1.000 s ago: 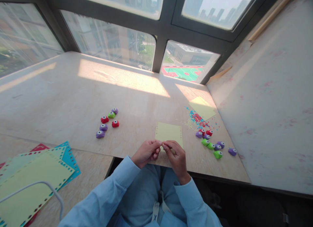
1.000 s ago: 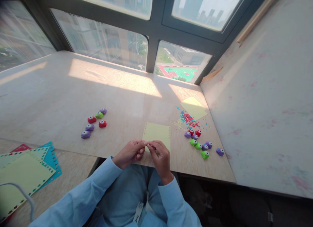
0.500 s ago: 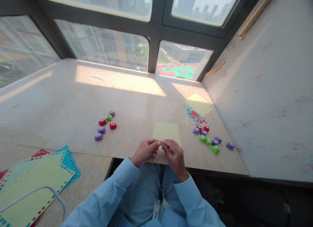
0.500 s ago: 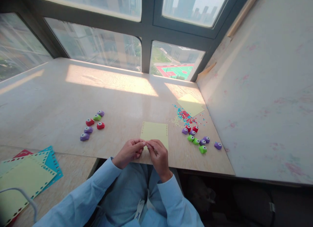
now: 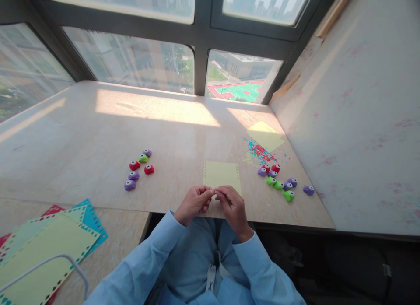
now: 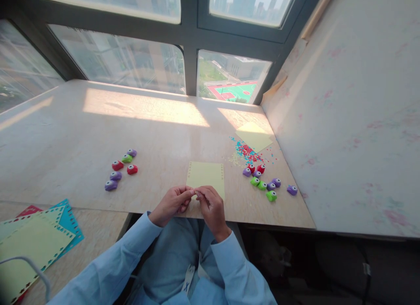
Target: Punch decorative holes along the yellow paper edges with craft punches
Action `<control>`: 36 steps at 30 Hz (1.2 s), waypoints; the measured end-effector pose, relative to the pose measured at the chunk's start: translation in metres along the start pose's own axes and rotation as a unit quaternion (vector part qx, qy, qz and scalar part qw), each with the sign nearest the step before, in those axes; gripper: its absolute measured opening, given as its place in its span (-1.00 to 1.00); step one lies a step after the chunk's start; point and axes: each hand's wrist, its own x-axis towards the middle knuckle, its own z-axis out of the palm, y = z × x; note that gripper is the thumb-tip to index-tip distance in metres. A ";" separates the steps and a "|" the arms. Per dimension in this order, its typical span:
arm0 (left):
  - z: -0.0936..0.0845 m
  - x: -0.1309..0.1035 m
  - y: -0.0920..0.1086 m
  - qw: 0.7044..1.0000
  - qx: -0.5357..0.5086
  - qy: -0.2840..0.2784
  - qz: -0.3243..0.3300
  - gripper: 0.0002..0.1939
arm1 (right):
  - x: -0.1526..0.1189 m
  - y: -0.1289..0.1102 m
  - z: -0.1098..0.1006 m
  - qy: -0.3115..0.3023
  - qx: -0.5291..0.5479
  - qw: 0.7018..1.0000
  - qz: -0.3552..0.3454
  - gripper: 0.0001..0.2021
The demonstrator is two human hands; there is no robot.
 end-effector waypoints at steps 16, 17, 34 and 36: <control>0.001 -0.002 0.001 1.000 -0.013 0.001 -0.004 -0.63 | -0.002 0.001 0.000 0.002 0.003 0.999 0.032 -0.88; 0.001 -0.002 0.001 1.000 -0.014 0.001 -0.004 -0.63 | -0.003 0.002 0.000 0.000 0.006 0.999 0.034 -0.88; -0.001 -0.003 0.000 0.999 -0.043 -0.004 -0.013 -0.64 | -0.006 0.009 -0.001 -0.017 0.045 0.997 0.053 -0.90; -0.001 -0.003 0.001 0.999 -0.046 -0.004 -0.016 -0.64 | -0.007 0.010 -0.001 -0.018 0.046 0.997 0.054 -0.90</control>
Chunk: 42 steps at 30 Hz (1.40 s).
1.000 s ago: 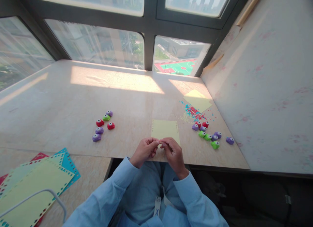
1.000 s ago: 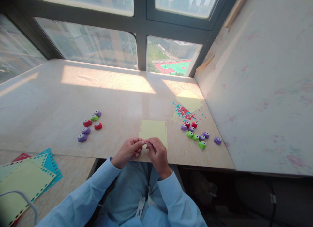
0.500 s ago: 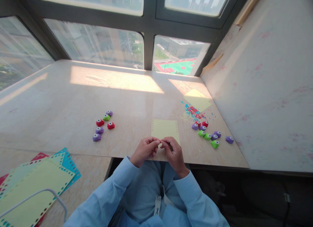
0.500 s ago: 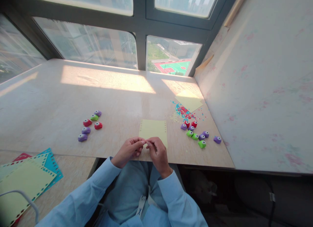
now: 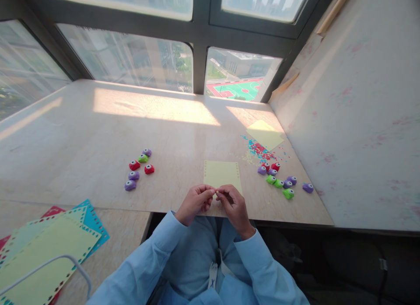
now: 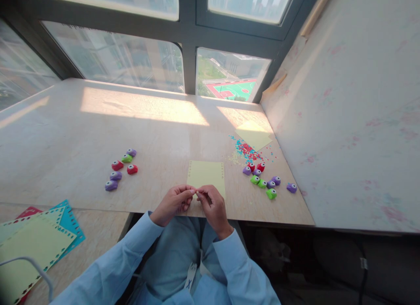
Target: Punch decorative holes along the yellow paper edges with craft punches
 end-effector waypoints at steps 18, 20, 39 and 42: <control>-0.003 0.002 -0.003 1.000 -0.020 -0.010 -0.011 -0.67 | -0.001 0.000 0.000 0.024 -0.057 0.998 -0.012 -0.92; -0.003 0.002 -0.003 1.000 -0.025 -0.012 -0.012 -0.67 | -0.002 0.002 0.000 0.026 -0.048 0.998 -0.003 -0.92; -0.005 0.002 -0.003 0.999 -0.047 -0.014 -0.015 -0.65 | 0.000 0.005 -0.006 0.042 0.106 0.989 0.090 -0.89; -0.005 0.001 -0.003 0.999 -0.048 -0.015 -0.013 -0.65 | 0.001 0.004 -0.007 0.043 0.119 0.987 0.099 -0.89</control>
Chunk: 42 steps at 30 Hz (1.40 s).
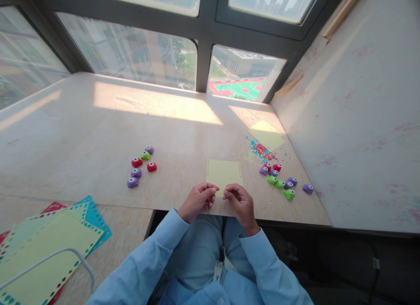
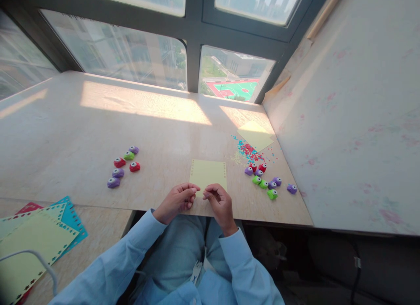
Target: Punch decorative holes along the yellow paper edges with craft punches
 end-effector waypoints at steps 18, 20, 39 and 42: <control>-0.004 0.000 0.003 0.999 -0.030 -0.004 -0.021 -0.65 | -0.001 -0.001 -0.004 0.014 0.039 0.999 -0.015 -0.94; -0.004 0.001 0.003 0.999 -0.035 -0.005 -0.025 -0.65 | -0.002 0.001 -0.005 0.011 0.048 0.999 -0.017 -0.95; -0.004 0.000 0.005 0.998 -0.056 -0.004 -0.043 -0.58 | -0.001 -0.007 -0.002 0.115 0.174 0.977 0.048 -0.84; -0.004 0.000 0.005 0.997 -0.062 0.000 -0.050 -0.58 | 0.006 -0.019 -0.006 0.141 0.255 0.954 0.067 -0.80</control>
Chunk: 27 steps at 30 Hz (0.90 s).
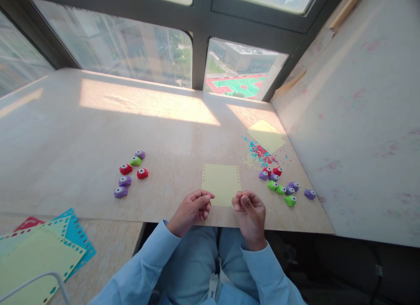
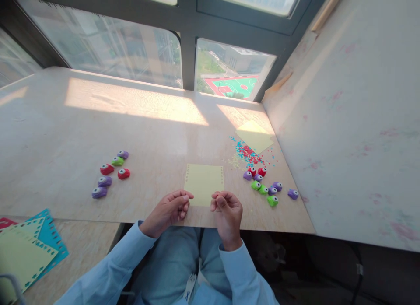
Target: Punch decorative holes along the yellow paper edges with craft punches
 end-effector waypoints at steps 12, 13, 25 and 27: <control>-0.003 0.001 -0.001 1.000 -0.006 0.005 -0.004 -0.57 | 0.035 -0.030 -0.003 0.072 -0.003 0.993 0.098 -0.74; -0.002 0.001 -0.001 1.000 -0.006 0.006 -0.004 -0.57 | 0.039 -0.030 -0.004 0.075 -0.001 0.991 0.107 -0.73; -0.003 0.000 0.000 1.000 -0.010 0.007 -0.013 -0.57 | 0.070 -0.032 -0.020 0.076 -0.011 0.990 0.118 -0.75; -0.003 0.000 0.000 1.000 -0.011 0.006 -0.014 -0.58 | 0.073 -0.030 -0.021 0.081 -0.014 0.991 0.105 -0.75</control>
